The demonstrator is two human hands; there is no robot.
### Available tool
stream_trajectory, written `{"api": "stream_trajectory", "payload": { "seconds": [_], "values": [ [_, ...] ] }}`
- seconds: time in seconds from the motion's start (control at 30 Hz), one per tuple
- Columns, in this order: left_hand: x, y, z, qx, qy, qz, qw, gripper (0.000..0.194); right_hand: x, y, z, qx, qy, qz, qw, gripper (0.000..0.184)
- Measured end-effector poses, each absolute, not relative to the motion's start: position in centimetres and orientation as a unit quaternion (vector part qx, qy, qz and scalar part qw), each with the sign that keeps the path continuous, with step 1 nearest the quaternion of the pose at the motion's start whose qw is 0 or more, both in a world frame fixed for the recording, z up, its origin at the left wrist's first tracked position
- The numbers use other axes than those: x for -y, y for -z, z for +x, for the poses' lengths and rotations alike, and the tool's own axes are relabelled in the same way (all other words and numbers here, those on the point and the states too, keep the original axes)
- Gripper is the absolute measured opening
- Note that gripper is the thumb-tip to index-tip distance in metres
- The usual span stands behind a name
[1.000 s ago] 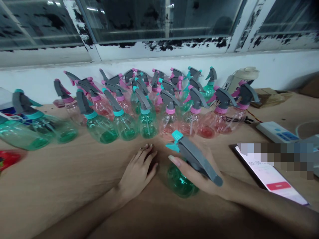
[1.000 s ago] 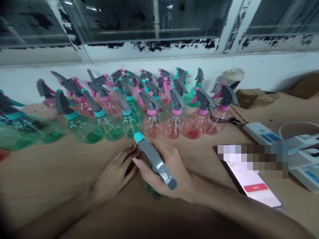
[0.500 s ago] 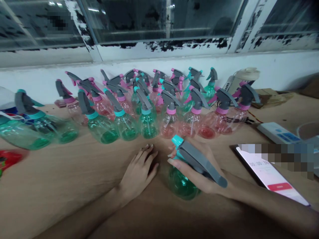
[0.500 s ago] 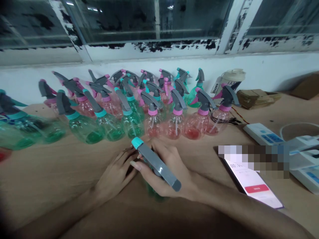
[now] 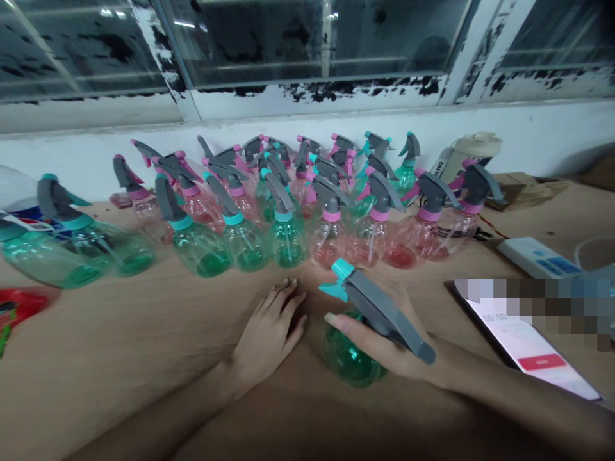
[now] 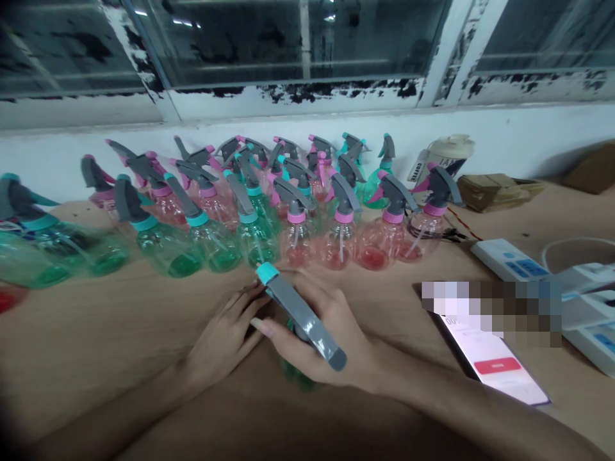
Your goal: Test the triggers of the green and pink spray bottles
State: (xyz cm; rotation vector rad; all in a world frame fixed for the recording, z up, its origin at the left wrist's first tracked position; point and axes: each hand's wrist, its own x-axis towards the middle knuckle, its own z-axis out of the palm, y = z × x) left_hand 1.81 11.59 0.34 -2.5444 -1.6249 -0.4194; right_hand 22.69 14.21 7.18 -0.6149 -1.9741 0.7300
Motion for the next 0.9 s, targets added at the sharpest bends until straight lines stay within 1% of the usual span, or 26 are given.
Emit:
{"api": "stream_trajectory", "payload": {
  "seconds": [0.33, 0.57, 0.63, 0.8, 0.83, 0.9],
  "values": [
    [-11.58, -0.3, 1.82, 0.528, 0.152, -0.834, 0.046, 0.031, -14.07, -7.67, 22.71, 0.803, -0.305, -0.243, 0.45, 0.026],
    [-11.61, -0.49, 1.98, 0.531, 0.14, -0.835, 0.033, 0.03, -14.01, -7.82, 22.9, 0.801, -0.306, -0.231, 0.46, 0.004],
    [-11.61, -0.47, 1.96, 0.532, 0.138, -0.835, 0.034, 0.03, -14.04, -7.88, 22.89, 0.803, -0.297, -0.234, 0.461, 0.002],
    [-11.59, -0.46, 1.88, 0.531, 0.142, -0.834, 0.04, 0.03, -14.01, -7.85, 22.76, 0.802, -0.309, -0.226, 0.458, 0.024],
    [-11.57, -0.47, 1.88, 0.531, 0.143, -0.834, 0.039, 0.03, -13.96, -7.82, 22.73, 0.801, -0.314, -0.229, 0.456, 0.026],
    [-11.53, -0.48, 1.87, 0.532, 0.144, -0.833, 0.039, 0.031, -13.82, -7.73, 22.67, 0.797, -0.312, -0.24, 0.458, 0.022]
  ]
}}
